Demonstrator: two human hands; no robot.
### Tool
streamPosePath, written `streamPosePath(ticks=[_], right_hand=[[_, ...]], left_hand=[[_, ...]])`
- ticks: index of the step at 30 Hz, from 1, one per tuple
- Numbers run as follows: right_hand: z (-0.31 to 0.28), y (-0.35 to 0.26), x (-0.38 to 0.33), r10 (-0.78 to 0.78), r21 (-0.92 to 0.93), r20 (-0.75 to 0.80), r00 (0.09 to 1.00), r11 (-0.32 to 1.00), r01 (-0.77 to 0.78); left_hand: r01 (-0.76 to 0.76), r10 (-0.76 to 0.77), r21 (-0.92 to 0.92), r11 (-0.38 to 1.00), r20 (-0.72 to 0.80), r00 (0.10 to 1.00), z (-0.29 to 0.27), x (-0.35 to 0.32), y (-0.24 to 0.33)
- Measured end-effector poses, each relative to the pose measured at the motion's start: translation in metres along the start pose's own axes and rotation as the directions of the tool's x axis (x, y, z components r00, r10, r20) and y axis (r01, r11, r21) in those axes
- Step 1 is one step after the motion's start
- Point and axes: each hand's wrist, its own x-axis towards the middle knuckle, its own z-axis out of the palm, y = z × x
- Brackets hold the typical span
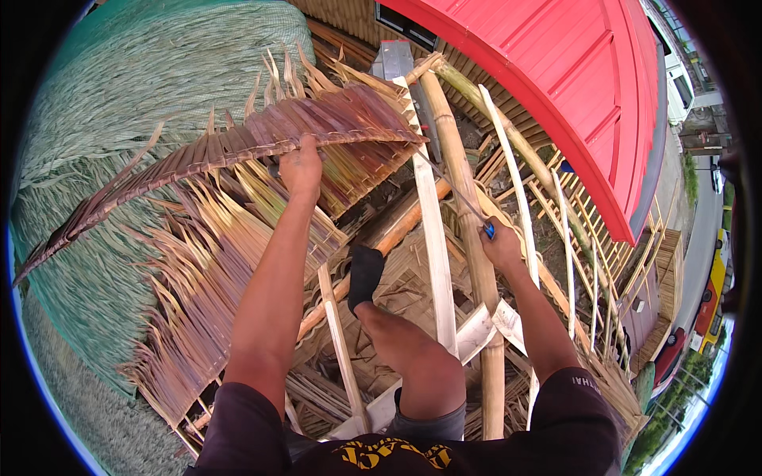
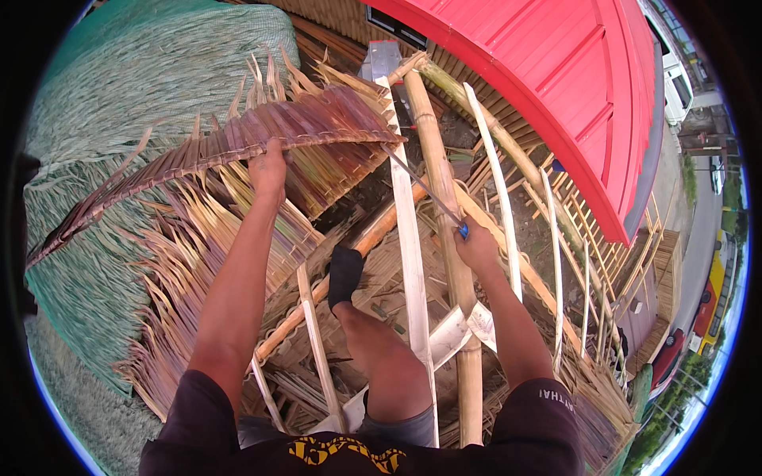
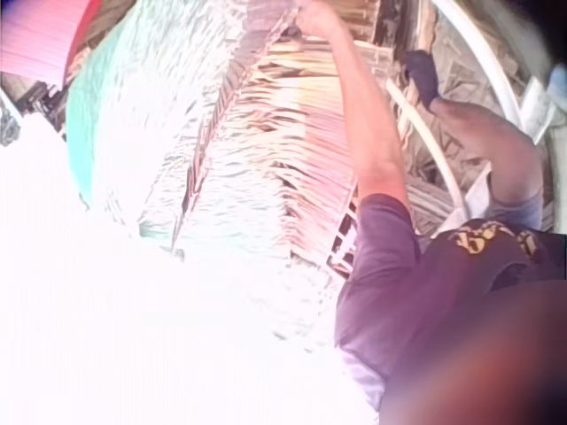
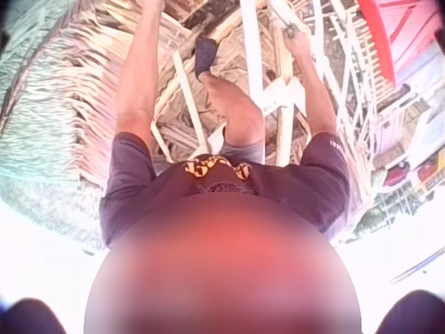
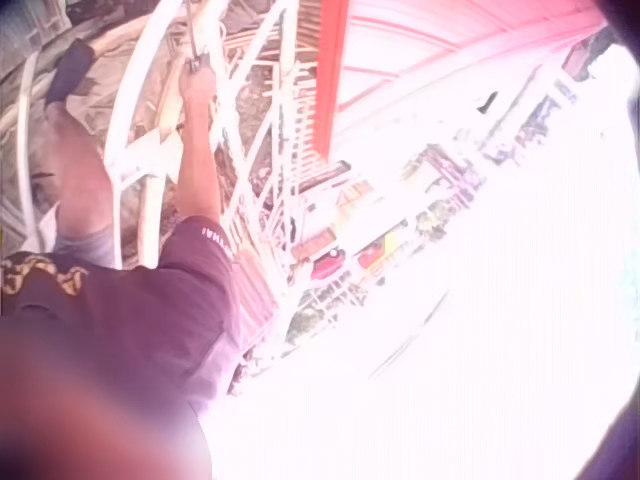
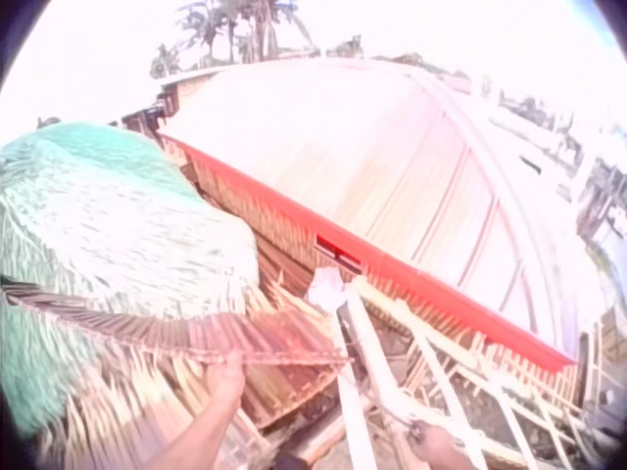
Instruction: The person secures thatch mats onto a bamboo roof frame using a hammer and nails. They repeatedly position mats, drive nails into the bamboo supports, and adjust the mats to ensure they are firmly attached.
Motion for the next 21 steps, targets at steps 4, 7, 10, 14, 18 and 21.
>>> streamPosePath(ticks=[4,7,10,14,18,21], right_hand=[[-0.006,0.010,-0.016,-0.106,-0.181,0.102,0.989,0.976,0.123],[-0.013,-0.015,0.022,-0.571,-0.214,0.062,0.818,0.793,0.570],[-0.021,-0.040,0.078,-0.392,-0.308,0.174,0.903,0.850,0.428],[-0.032,-0.032,0.096,-0.065,-0.419,0.218,0.974,0.895,0.154],[-0.036,0.019,0.004,0.087,-0.176,0.152,0.985,0.983,-0.060],[-0.052,0.048,-0.058,0.220,-0.183,0.071,0.973,0.962,-0.204]], left_hand=[[0.140,-0.136,-0.111,0.984,0.045,0.990,0.003,-0.008,0.011],[0.086,-0.059,-0.233,0.969,0.122,0.991,0.012,-0.007,0.027],[0.115,-0.109,-0.106,0.988,0.058,0.992,0.012,-0.003,0.038],[0.002,-0.017,-0.260,0.966,-0.054,0.998,-0.001,-0.013,0.043],[-0.021,-0.035,-0.385,0.923,-0.139,0.990,-0.010,-0.046,0.039],[0.080,-0.125,-0.445,0.892,-0.072,0.990,-0.007,-0.070,0.038]])
